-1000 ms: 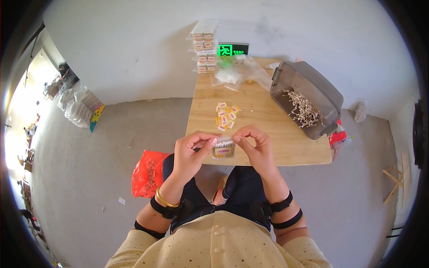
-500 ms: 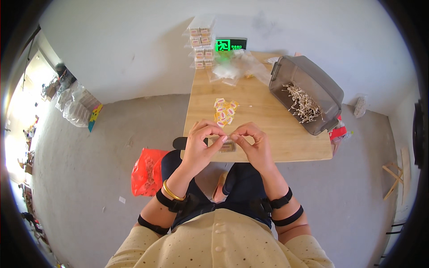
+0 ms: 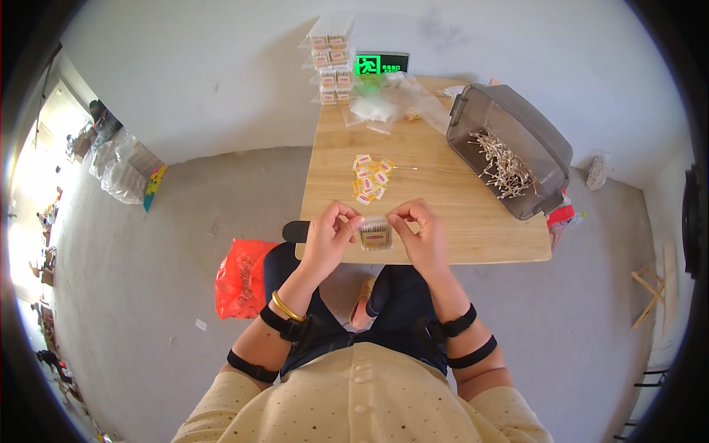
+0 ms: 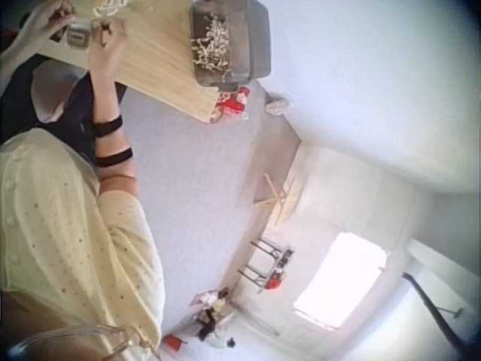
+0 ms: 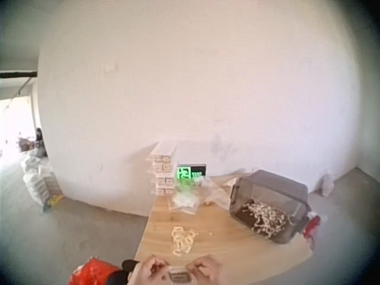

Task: Sorting cotton swabs and packing them into small plastic containers.

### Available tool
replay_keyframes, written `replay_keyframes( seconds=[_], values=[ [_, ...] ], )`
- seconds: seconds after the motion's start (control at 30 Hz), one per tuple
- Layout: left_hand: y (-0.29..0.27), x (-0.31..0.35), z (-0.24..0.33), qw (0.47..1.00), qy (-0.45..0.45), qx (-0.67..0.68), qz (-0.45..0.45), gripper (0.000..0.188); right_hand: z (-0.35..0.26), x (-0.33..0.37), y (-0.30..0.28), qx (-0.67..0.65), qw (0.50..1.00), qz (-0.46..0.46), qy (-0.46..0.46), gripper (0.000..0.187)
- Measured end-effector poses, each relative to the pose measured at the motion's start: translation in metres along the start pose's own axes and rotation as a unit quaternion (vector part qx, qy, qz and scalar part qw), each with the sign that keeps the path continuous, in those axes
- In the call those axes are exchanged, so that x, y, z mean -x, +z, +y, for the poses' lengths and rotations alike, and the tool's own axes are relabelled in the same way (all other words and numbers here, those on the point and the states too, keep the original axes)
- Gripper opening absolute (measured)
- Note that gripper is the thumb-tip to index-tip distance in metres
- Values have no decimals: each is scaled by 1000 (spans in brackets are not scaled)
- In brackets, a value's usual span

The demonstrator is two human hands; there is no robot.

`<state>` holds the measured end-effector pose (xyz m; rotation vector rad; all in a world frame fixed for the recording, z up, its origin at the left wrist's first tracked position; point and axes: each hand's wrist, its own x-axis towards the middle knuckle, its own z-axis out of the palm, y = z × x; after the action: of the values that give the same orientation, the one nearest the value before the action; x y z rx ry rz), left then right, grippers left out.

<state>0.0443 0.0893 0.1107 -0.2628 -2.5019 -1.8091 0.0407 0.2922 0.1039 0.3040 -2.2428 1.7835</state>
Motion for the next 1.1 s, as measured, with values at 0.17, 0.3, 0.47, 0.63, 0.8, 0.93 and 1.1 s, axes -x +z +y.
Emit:
replay_keyframes(
  seconds=[0.17,0.3,0.47,0.63,0.8,0.93,1.1],
  values=[
    [27,-9,-50,979,-90,180,-12,21,55,7,17,-37,996,-8,79,12],
    [49,-9,-87,967,-107,232,2,22,87,12,23,-47,981,-46,184,17],
    [62,-6,-115,965,-153,212,-12,23,112,15,24,-38,969,-65,234,23],
    [61,-7,-132,950,-213,223,-53,25,124,14,18,-42,953,-124,274,26],
    [53,-7,-137,917,-264,281,-100,28,124,18,13,-22,945,-176,275,31],
    [48,-9,-139,911,-261,293,-129,30,118,18,13,-14,951,-175,253,33],
    [50,-15,-144,880,-293,344,-148,31,120,8,12,24,956,-197,215,31]
  ],
)
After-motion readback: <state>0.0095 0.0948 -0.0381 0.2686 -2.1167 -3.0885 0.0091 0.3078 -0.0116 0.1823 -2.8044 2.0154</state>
